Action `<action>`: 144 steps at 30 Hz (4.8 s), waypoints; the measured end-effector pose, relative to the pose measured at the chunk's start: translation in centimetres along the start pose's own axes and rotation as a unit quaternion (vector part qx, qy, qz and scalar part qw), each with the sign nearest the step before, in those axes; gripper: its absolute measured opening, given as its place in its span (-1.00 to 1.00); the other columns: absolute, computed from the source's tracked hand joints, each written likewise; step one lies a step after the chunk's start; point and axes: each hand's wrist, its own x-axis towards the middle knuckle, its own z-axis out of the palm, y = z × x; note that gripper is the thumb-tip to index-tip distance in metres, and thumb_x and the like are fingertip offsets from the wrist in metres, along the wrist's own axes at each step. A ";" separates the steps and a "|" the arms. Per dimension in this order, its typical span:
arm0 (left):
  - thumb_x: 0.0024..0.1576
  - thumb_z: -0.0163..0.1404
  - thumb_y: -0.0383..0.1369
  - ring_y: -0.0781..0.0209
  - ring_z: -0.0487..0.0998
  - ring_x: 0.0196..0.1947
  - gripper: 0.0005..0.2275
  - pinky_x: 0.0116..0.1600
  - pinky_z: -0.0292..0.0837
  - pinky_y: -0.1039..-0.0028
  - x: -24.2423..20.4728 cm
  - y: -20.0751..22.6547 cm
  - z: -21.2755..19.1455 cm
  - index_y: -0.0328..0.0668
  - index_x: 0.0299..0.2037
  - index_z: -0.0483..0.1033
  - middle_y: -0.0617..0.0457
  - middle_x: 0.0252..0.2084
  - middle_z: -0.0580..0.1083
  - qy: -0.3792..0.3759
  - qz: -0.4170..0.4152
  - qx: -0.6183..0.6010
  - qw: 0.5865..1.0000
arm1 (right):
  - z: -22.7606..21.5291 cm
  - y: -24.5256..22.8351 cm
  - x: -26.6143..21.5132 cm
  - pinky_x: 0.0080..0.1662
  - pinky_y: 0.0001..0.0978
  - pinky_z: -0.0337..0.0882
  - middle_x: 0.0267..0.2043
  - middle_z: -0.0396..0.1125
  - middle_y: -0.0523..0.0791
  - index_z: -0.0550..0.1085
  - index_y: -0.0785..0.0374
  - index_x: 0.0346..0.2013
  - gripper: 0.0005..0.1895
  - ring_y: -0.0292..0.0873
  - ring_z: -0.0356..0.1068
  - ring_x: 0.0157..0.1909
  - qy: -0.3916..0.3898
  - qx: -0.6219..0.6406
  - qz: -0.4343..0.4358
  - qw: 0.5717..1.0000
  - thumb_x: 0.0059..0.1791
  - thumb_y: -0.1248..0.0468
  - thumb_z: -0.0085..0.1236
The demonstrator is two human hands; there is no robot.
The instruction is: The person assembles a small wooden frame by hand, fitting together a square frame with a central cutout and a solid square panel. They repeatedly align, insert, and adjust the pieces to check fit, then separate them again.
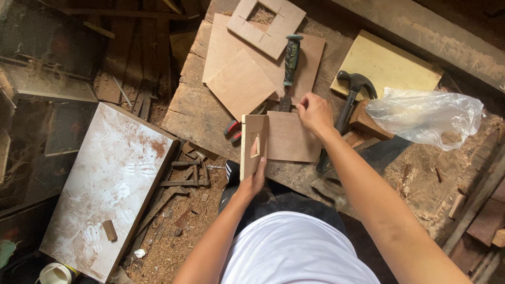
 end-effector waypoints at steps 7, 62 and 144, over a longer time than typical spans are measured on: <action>0.31 -0.22 -0.46 -0.16 0.09 0.53 -0.50 0.53 -0.05 0.16 -1.4 -1.6 -1.2 -0.40 0.48 0.05 -0.28 0.51 0.13 -0.005 0.006 0.010 1.000 | 1.2 -0.5 -3.6 -0.05 -0.14 0.47 -0.28 0.51 0.01 0.51 0.27 -0.26 -0.88 -0.01 0.52 -0.19 -0.071 0.069 -0.015 0.995 0.00 0.27 0.21; 0.22 -0.03 -0.34 0.18 0.38 0.23 -0.54 0.35 0.20 0.39 14.2 -1.3 -13.0 -0.30 0.33 0.32 -0.05 0.22 0.42 -0.034 -0.253 -0.346 0.903 | 0.4 -16.1 15.1 -0.07 -0.08 0.33 -0.20 0.29 -0.05 0.54 0.19 -0.07 -0.56 -0.04 0.35 -0.11 -0.022 0.034 -0.179 0.983 -0.15 0.07 0.38; 0.32 -0.09 -0.40 -0.26 0.57 -0.27 -0.82 -0.09 0.46 0.10 -4.1 0.1 0.5 -0.42 -0.06 0.46 -0.39 -0.29 0.49 -0.014 -0.205 0.078 0.976 | -9.0 3.1 -11.8 -0.16 -0.09 0.43 -0.28 0.49 0.03 0.64 0.27 -0.29 -0.59 0.11 0.48 -0.23 -0.082 -0.026 0.016 0.996 -0.07 -0.05 0.27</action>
